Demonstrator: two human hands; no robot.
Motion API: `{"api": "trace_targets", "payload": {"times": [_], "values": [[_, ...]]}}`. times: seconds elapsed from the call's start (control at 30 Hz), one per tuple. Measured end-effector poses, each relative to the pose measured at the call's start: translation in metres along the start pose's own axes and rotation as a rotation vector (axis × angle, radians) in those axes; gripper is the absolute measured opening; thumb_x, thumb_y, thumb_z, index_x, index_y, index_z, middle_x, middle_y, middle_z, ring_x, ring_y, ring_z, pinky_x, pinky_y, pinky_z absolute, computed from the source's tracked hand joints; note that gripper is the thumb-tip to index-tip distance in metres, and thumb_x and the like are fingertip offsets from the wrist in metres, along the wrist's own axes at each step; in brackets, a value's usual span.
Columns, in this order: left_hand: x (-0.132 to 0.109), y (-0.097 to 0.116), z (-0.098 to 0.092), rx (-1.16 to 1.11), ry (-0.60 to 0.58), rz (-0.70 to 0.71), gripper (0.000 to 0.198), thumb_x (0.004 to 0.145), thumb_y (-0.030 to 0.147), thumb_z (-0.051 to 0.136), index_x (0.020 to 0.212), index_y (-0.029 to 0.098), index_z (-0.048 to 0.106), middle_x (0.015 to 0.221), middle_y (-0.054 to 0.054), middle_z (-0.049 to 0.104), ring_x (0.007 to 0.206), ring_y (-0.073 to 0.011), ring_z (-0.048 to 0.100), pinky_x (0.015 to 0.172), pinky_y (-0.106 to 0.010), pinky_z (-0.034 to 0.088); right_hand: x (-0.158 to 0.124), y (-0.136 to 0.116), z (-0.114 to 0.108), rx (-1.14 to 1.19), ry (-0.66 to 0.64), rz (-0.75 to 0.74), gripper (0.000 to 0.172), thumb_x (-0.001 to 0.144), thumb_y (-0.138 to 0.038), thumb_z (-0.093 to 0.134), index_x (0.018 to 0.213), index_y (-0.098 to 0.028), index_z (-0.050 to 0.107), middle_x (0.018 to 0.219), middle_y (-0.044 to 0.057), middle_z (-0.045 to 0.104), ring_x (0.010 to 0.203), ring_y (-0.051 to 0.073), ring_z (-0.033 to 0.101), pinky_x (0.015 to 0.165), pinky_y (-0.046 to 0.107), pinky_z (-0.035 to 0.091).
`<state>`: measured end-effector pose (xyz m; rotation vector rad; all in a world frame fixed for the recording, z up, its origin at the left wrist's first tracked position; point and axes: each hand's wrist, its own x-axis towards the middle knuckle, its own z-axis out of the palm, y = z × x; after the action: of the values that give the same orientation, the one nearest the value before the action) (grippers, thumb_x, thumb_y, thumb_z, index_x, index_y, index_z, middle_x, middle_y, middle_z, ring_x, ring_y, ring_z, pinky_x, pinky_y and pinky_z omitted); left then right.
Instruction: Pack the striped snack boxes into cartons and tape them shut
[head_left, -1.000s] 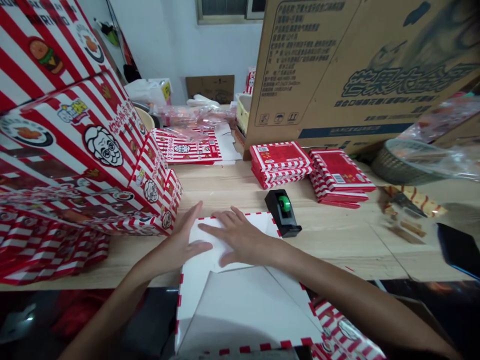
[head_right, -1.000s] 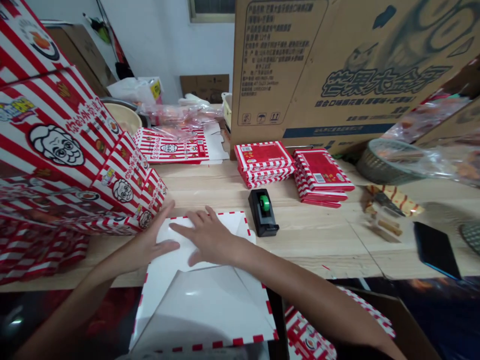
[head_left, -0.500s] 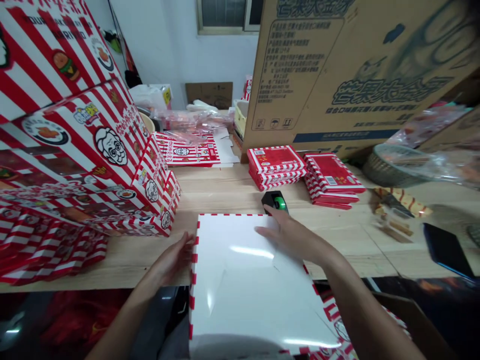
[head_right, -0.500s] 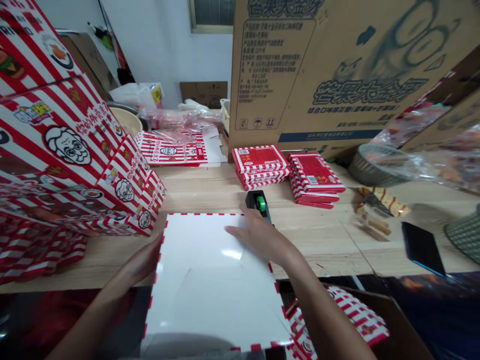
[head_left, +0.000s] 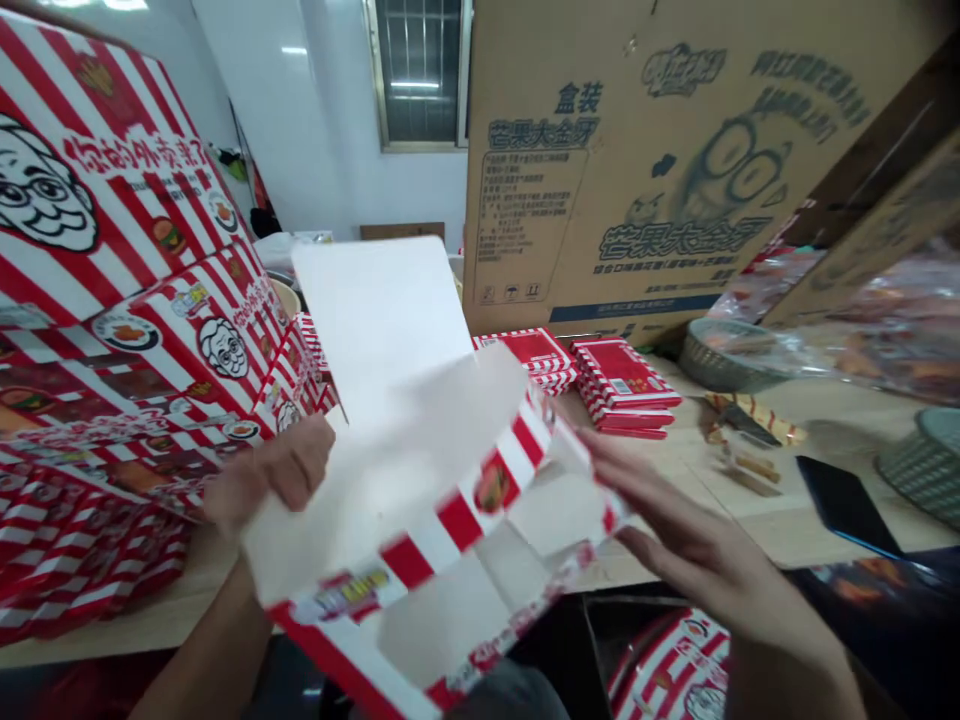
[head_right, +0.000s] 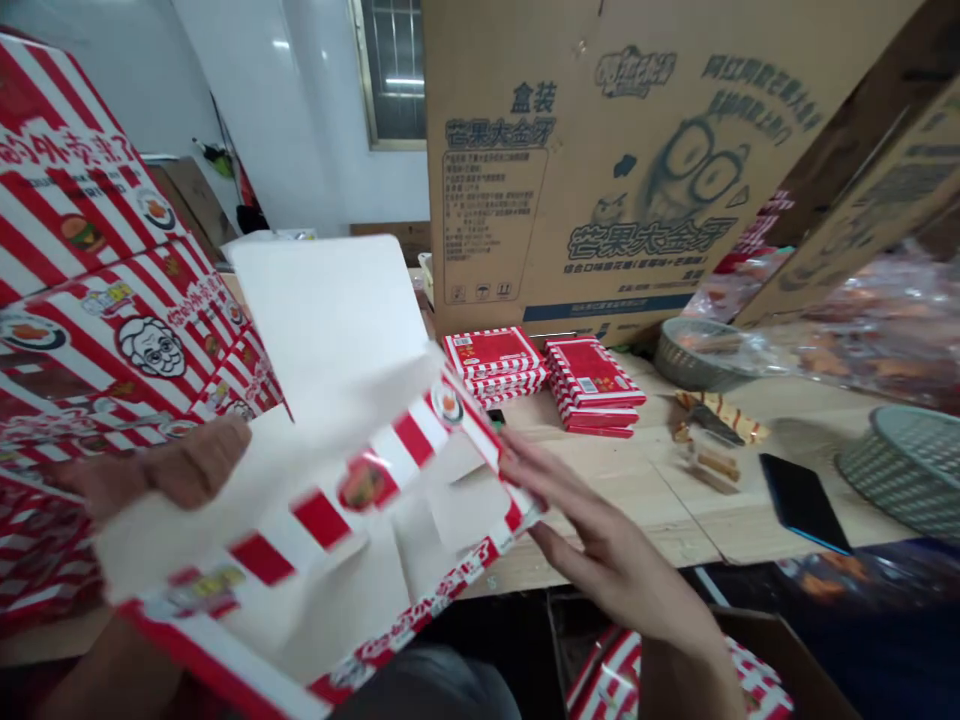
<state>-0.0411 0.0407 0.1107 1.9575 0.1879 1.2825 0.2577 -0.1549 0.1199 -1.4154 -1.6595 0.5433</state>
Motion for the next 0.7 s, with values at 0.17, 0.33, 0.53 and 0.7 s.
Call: {"api": "trace_targets", "payload": {"times": [0.17,0.33,0.53,0.7], "values": [[-0.019,-0.010,0.010,0.598,-0.547,-0.191,0.044,0.091,0.033,0.034,0.053,0.019,0.051,0.062,-0.001,0.059,0.071,-0.0146,0.054,0.087,-0.037,0.038,-0.023,0.057,0.044,-0.029,-0.127,0.306,0.033,0.086,-0.034,0.046,0.117,-0.027,0.058,0.123,0.005,0.057,0.115,0.024,0.051,0.100,0.046,0.039],[-0.020,-0.016,0.022,0.847,-0.780,-0.468,0.034,0.090,0.037,0.035,0.087,0.018,0.063,0.089,-0.006,0.066,0.089,-0.0185,0.057,0.085,-0.034,0.040,-0.006,0.070,0.072,0.030,0.070,0.228,0.034,0.083,-0.033,0.052,0.114,-0.023,0.059,0.118,0.006,0.060,0.111,0.023,0.054,0.097,0.041,0.042],[0.007,-0.035,0.050,0.987,-1.019,-0.554,0.039,0.086,0.036,0.044,0.117,0.017,0.057,0.128,-0.013,0.051,0.118,-0.0272,0.046,0.100,-0.040,0.032,0.058,0.110,0.022,0.359,0.478,0.505,0.033,0.067,-0.036,0.067,0.097,-0.021,0.067,0.105,0.004,0.066,0.104,0.025,0.058,0.097,0.039,0.040],[0.012,-0.067,0.041,1.402,-0.918,-0.774,0.048,0.084,0.029,0.044,0.128,0.008,0.046,0.136,-0.023,0.037,0.126,-0.0345,0.034,0.101,-0.046,0.027,0.123,0.184,-0.021,0.465,0.735,0.673,0.046,0.069,-0.045,0.065,0.106,-0.018,0.061,0.109,0.007,0.064,0.108,0.026,0.055,0.094,0.041,0.042]]}}
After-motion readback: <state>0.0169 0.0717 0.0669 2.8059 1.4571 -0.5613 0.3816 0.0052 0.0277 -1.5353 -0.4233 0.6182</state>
